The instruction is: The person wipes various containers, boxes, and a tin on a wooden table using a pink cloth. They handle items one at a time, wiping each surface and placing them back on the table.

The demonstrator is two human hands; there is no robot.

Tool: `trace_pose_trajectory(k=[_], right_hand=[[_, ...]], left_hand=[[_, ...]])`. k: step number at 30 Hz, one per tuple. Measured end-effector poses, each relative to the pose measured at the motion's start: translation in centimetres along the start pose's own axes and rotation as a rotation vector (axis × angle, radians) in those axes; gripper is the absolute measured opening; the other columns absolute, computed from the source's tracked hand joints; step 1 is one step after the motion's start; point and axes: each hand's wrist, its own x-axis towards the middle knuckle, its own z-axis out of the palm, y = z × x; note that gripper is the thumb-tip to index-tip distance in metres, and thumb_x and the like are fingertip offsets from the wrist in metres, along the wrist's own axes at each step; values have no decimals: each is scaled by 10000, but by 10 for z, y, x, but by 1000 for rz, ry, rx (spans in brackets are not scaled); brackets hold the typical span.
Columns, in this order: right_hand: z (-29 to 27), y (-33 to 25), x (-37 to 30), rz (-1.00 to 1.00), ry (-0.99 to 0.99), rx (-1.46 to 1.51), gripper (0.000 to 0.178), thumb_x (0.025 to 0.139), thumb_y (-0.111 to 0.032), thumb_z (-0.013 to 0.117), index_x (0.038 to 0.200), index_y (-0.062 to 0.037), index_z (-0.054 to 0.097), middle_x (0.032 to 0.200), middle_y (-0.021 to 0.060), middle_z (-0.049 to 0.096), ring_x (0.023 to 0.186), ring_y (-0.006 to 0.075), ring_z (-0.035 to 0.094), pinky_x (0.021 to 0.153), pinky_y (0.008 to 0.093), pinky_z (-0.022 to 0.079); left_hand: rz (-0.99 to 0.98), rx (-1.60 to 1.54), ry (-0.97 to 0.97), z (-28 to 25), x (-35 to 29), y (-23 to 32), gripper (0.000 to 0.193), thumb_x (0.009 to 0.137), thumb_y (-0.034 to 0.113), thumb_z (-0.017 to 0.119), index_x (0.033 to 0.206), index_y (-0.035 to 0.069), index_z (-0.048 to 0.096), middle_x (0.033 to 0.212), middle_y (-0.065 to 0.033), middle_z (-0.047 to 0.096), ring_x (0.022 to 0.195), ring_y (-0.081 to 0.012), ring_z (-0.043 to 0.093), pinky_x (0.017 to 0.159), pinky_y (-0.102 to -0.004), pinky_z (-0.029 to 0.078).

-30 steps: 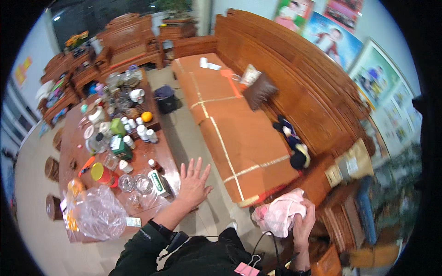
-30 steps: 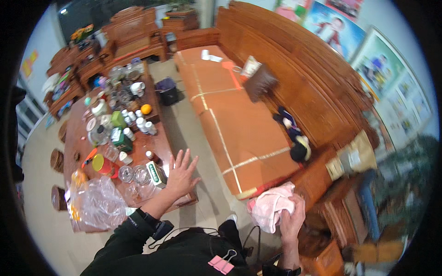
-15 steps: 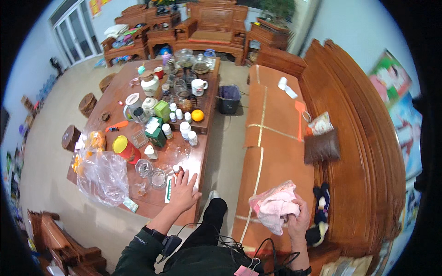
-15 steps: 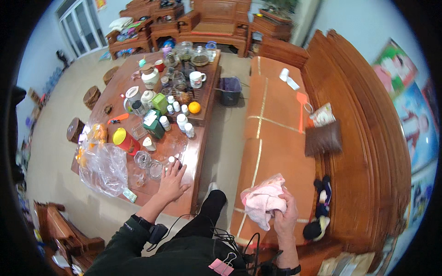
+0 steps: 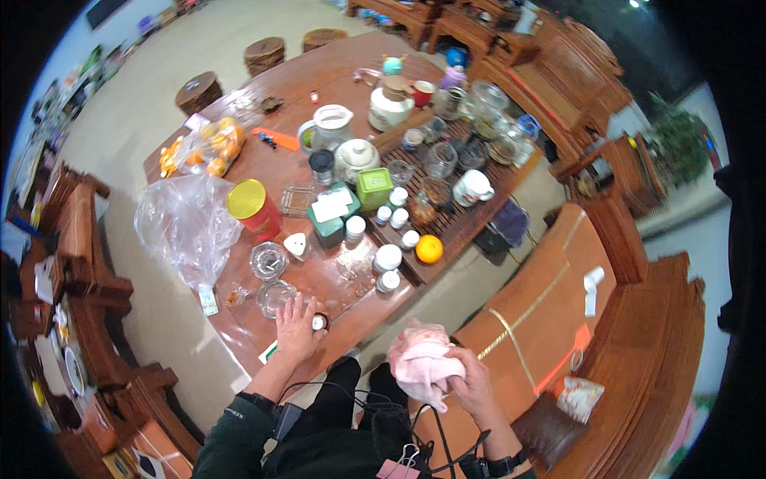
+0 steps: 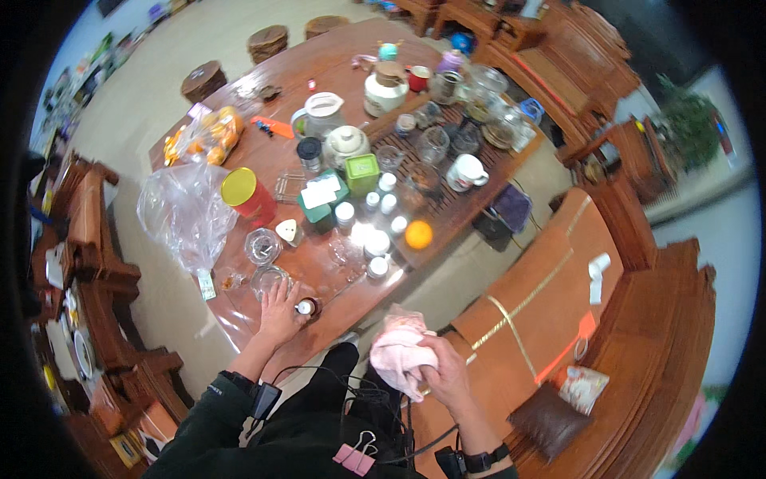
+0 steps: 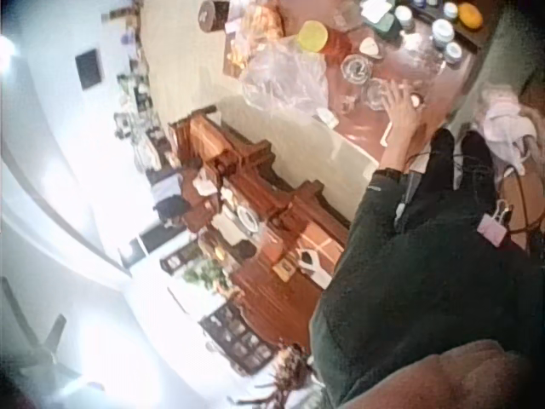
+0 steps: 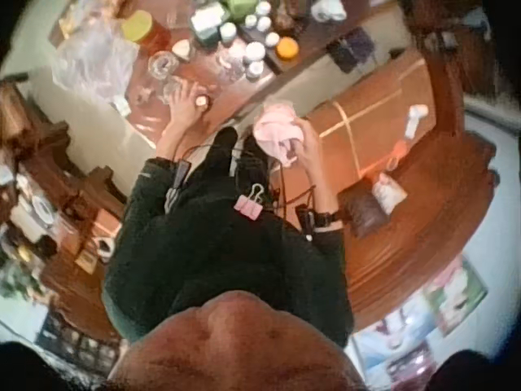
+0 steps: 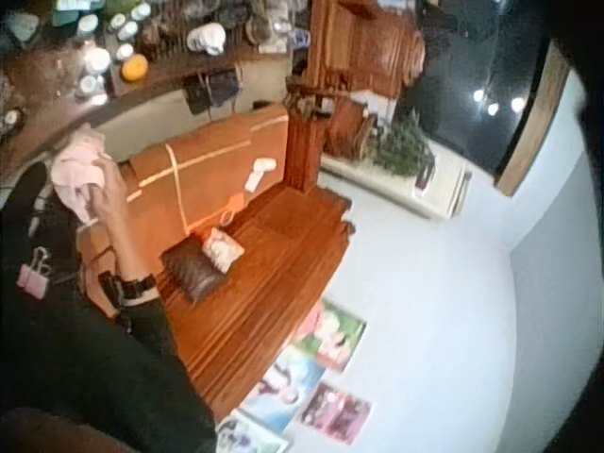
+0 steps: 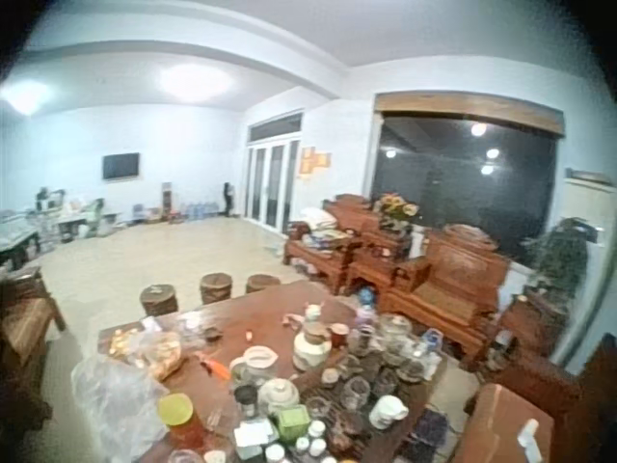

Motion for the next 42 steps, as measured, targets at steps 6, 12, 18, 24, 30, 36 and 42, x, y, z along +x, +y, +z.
trace_pose_trajectory(k=[6, 12, 18, 24, 30, 36, 42], right_hand=[[10, 17, 115, -221, -444, 98, 370, 753, -66, 645, 1116, -76, 577, 1046, 151, 614, 950, 336, 617, 819, 369, 496], [-3, 79, 168, -216, -693, 46, 359, 759, -82, 652, 1107, -73, 564, 1075, 152, 616, 981, 342, 609, 836, 379, 492], [7, 148, 193, -223, -660, 45, 329, 712, -61, 661, 1035, -52, 602, 945, 129, 658, 870, 270, 664, 768, 322, 516], [10, 189, 203, -312, -600, 93, 316, 695, -37, 644, 1009, -32, 610, 915, 94, 670, 820, 183, 656, 750, 284, 508], [-20, 224, 176, -281, -494, 468, 276, 759, -71, 555, 1021, 10, 589, 943, 55, 638, 873, 137, 609, 765, 257, 496], [-74, 188, 158, -601, -241, 727, 315, 811, -74, 509, 1107, 19, 563, 1038, 115, 622, 919, 181, 621, 814, 313, 516], [-21, 175, 128, -1010, -366, 388, 514, 787, -173, 709, 1252, -39, 534, 1220, 147, 566, 1074, 244, 578, 930, 332, 456]], left_hand=[[-19, -232, 120, 8, 21, 46, 798, 789, 360, 668, 1456, 133, 294, 1503, -201, 241, 1372, -404, 247, 1105, -545, 216], [25, -316, 171, 45, 88, 99, 820, 734, 223, 674, 1446, 81, 292, 1475, -236, 280, 1356, -414, 277, 1117, -485, 235], [17, -542, 357, 110, 119, 114, 908, 706, 249, 753, 1439, 17, 271, 1473, -241, 285, 1359, -391, 293, 1114, -455, 257], [-54, -687, 515, 186, 139, 136, 950, 686, 233, 780, 1429, -16, 243, 1403, -250, 390, 1309, -379, 380, 1083, -434, 316], [-244, -813, 859, 199, 133, 175, 645, 670, 151, 783, 1227, 41, 477, 1174, -204, 530, 1100, -376, 532, 917, -425, 455], [70, -534, 932, 163, 47, 244, 614, 714, 200, 736, 1254, 59, 481, 1220, -189, 517, 1123, -367, 532, 934, -415, 462], [290, -650, 946, 158, 14, 282, 542, 789, 202, 668, 1286, 84, 487, 1255, -148, 535, 1163, -316, 528, 1005, -380, 411]])
